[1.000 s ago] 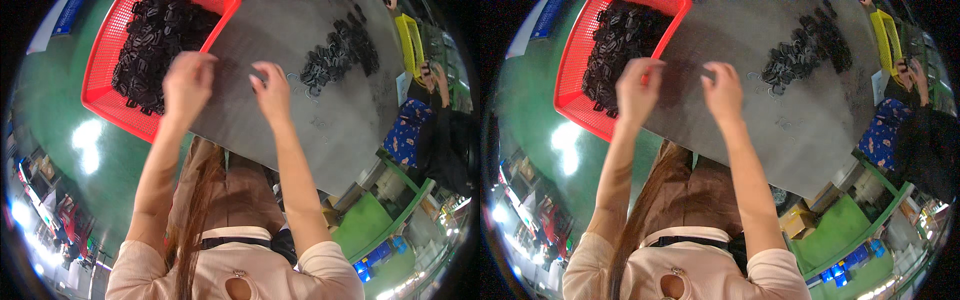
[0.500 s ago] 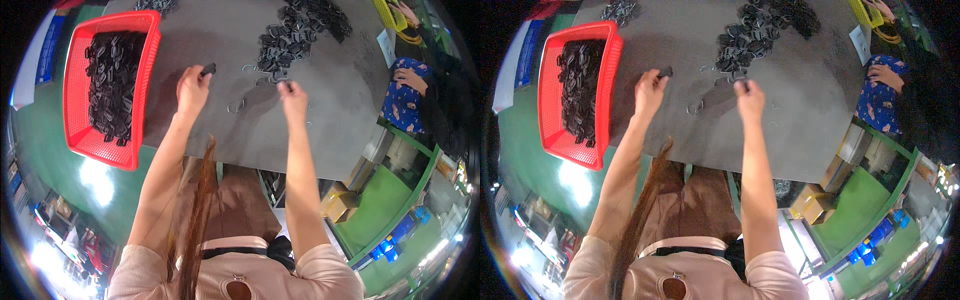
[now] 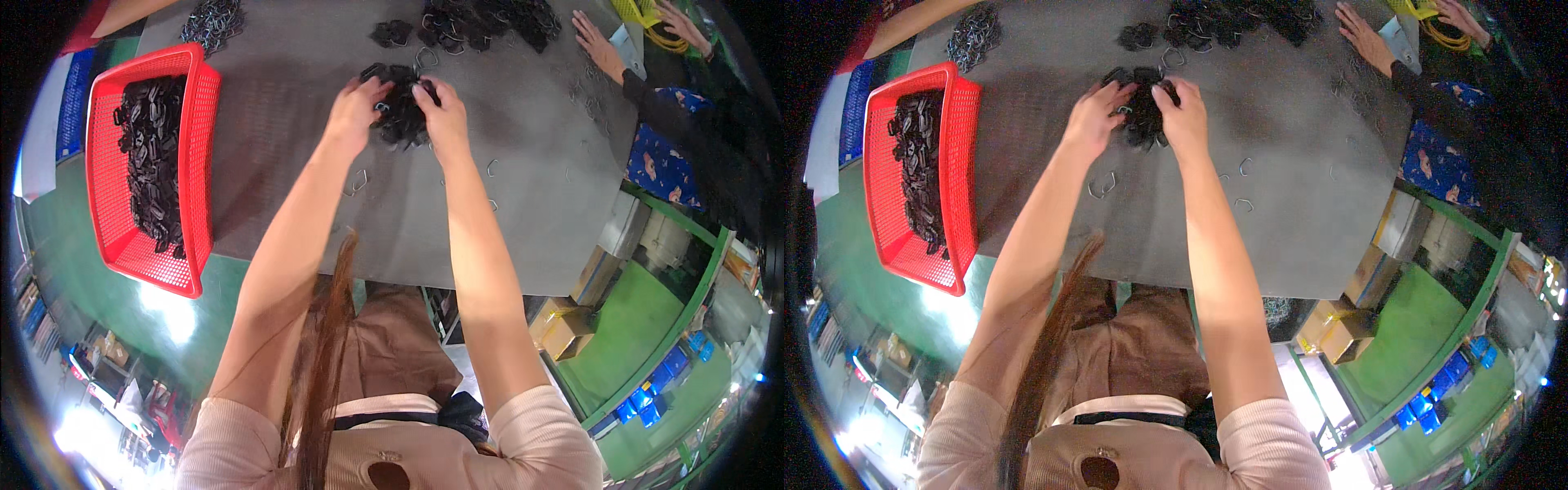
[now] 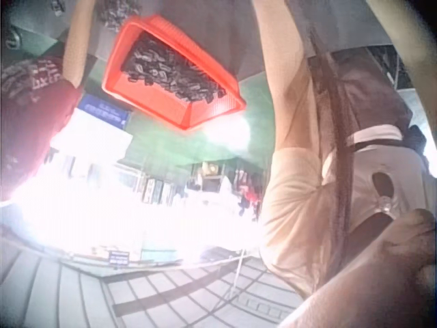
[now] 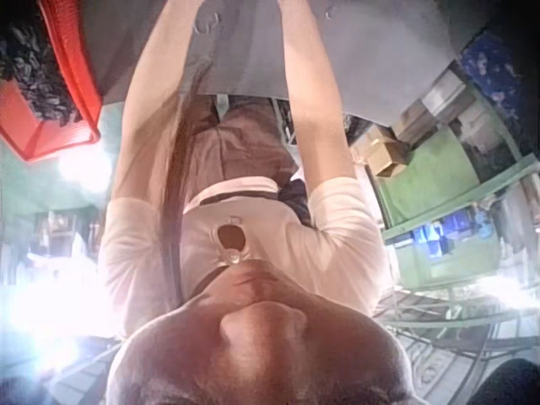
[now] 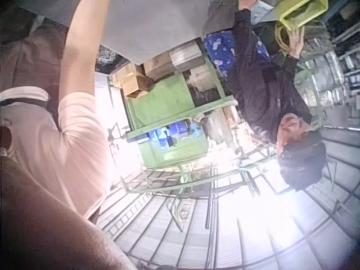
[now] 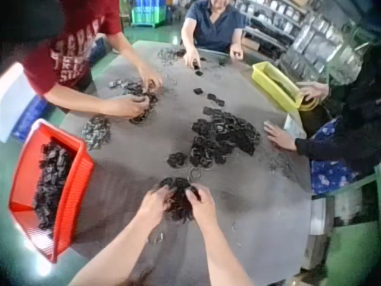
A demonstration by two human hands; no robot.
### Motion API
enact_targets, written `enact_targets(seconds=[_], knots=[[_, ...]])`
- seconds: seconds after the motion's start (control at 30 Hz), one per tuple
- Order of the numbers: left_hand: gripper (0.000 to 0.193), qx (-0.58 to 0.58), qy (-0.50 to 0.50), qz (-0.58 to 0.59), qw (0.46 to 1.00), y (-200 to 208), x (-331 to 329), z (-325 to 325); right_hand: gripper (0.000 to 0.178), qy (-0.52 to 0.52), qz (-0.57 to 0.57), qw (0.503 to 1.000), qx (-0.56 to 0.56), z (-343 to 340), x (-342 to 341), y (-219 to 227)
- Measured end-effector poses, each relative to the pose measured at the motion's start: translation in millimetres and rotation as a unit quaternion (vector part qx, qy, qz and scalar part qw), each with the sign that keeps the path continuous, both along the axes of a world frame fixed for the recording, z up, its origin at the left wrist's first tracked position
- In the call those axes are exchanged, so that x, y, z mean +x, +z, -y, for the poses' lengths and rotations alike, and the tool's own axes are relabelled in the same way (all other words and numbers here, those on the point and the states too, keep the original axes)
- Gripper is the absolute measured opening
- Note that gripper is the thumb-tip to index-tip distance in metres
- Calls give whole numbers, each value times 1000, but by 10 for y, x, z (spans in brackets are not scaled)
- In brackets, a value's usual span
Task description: The person sorts through a pile of black plastic buckles and metal rings on a table, placing the buckles into a red basket.
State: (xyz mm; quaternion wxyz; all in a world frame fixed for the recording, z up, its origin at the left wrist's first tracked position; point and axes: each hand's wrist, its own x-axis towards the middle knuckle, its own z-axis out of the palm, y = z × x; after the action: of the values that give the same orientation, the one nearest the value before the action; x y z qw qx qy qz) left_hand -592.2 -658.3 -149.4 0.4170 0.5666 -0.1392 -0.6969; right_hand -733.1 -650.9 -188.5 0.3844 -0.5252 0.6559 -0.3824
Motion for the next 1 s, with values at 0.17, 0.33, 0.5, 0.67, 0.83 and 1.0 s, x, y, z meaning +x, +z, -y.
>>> enact_targets(seconds=[0.17, 0.33, 0.5, 0.67, 0.83, 1.0], knots=[[45, -80, -55, 116, 988, 136, 600, -275, 21, -81, 394, 889, 221, -360, -346, 527], [28, -108, 39, 62, 991, 127, 873, -228, 18, -48, 277, 924, 257, -360, -689, 636], [25, -121, 51, -8, 991, 76, 827, 135, 20, 67, 114, 978, 161, 59, -417, 455], [27, -269, -179, 587, 742, -327, 615, 827, 29, 51, -265, 960, -78, 747, 230, 281], [38, -342, -273, 599, 670, -366, 449, 957, 29, 129, -413, 893, -123, 1169, 347, 127], [44, -236, -300, 601, 702, -259, 578, 734, 32, 187, -375, 908, 24, 827, 89, 303]])
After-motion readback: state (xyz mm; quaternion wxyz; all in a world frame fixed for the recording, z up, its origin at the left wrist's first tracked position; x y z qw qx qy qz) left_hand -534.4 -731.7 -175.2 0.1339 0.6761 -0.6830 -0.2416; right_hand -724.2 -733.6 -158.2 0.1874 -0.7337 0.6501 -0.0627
